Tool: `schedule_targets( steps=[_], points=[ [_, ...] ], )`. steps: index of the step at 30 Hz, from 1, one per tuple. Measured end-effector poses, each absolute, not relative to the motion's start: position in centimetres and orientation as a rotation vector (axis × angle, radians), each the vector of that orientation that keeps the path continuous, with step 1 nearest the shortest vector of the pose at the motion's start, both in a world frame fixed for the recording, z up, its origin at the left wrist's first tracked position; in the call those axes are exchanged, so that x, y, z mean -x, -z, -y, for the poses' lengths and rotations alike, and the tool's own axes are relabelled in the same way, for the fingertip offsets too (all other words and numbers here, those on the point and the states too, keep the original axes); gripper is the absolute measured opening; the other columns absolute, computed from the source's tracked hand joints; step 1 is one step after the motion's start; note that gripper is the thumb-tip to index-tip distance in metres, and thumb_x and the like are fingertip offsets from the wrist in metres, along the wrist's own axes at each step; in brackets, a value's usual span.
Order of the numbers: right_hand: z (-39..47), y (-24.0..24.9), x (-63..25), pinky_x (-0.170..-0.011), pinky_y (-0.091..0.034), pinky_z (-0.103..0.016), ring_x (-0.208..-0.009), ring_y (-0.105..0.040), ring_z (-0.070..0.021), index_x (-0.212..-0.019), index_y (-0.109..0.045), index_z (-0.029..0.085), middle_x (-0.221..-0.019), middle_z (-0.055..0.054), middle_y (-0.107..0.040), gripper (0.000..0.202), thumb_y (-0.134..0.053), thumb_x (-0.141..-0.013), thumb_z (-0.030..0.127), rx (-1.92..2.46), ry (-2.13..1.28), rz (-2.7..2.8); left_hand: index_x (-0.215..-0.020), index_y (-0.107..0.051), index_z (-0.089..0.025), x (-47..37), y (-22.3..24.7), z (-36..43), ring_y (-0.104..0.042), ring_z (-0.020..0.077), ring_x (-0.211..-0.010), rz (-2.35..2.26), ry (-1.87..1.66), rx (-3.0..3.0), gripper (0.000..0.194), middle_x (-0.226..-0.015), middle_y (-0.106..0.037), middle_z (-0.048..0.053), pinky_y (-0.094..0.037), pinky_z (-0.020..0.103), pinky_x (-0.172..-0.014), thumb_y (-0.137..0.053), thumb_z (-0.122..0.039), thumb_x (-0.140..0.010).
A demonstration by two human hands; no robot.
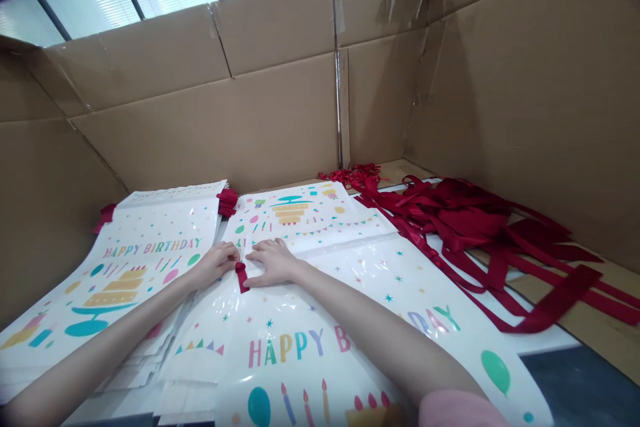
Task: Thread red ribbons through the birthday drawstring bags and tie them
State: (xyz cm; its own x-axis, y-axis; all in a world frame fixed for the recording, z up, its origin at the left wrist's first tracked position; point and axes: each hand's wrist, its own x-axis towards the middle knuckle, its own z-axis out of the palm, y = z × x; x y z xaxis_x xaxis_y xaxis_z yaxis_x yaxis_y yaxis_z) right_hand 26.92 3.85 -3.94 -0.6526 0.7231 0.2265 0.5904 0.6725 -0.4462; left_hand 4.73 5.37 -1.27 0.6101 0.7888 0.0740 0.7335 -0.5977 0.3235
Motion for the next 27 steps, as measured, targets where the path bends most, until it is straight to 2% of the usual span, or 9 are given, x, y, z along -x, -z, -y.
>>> schedule_targets(
  steps=[7, 11, 20, 27],
  points=[
    [-3.7, 3.9, -27.0, -0.105, -0.019, -0.048, -0.124, -0.039, -0.0279, -0.126, -0.056, 0.026, -0.134, -0.011, -0.048, 0.068, -0.059, -0.071, 0.065, 1.028, -0.477, 2.506, -0.083, -0.059, -0.021, -3.8, 1.1, -5.2, -0.051, 0.0209, -0.092, -1.310, -0.287, -2.560, 0.013, -0.090, -0.058, 0.002, -0.034, 0.032, -0.081, -0.051, -0.030, -0.087],
    [-3.8, 4.0, -27.0, -0.105, -0.019, -0.048, -0.124, -0.039, -0.0283, -0.126, -0.056, 0.027, -0.133, -0.011, -0.048, 0.068, -0.058, -0.070, 0.066, 1.026, -0.475, 2.497, -0.080, -0.060, -0.021, -4.2, 1.0, -5.4, -0.050, 0.0217, -0.095, -1.362, -0.287, -2.568, 0.010, -0.090, -0.059, 0.001, -0.033, 0.033, -0.083, -0.053, -0.026, -0.085],
    [-4.1, 4.4, -26.9, -0.105, -0.019, -0.048, -0.124, -0.039, -0.0281, -0.126, -0.056, 0.026, -0.133, -0.011, -0.048, 0.069, -0.057, -0.071, 0.067, 1.007, -0.457, 2.499, -0.074, -0.058, -0.018, -5.1, 1.3, -5.4, -0.051, 0.0189, -0.081, -1.270, -0.395, -2.552, 0.010, -0.077, -0.058, 0.001, -0.038, 0.029, -0.075, -0.052, -0.014, -0.079],
    [-3.9, 4.2, -27.0, -0.105, -0.018, -0.049, -0.125, -0.038, -0.0278, -0.127, -0.055, 0.027, -0.134, -0.011, -0.047, 0.068, -0.058, -0.071, 0.066, 1.018, -0.482, 2.495, -0.085, -0.062, -0.019, -3.9, 1.3, -5.1, -0.053, 0.0184, -0.088, -1.085, -0.467, -2.402, 0.014, -0.087, -0.061, 0.003, -0.039, 0.029, -0.082, -0.050, -0.026, -0.087]
  ],
)
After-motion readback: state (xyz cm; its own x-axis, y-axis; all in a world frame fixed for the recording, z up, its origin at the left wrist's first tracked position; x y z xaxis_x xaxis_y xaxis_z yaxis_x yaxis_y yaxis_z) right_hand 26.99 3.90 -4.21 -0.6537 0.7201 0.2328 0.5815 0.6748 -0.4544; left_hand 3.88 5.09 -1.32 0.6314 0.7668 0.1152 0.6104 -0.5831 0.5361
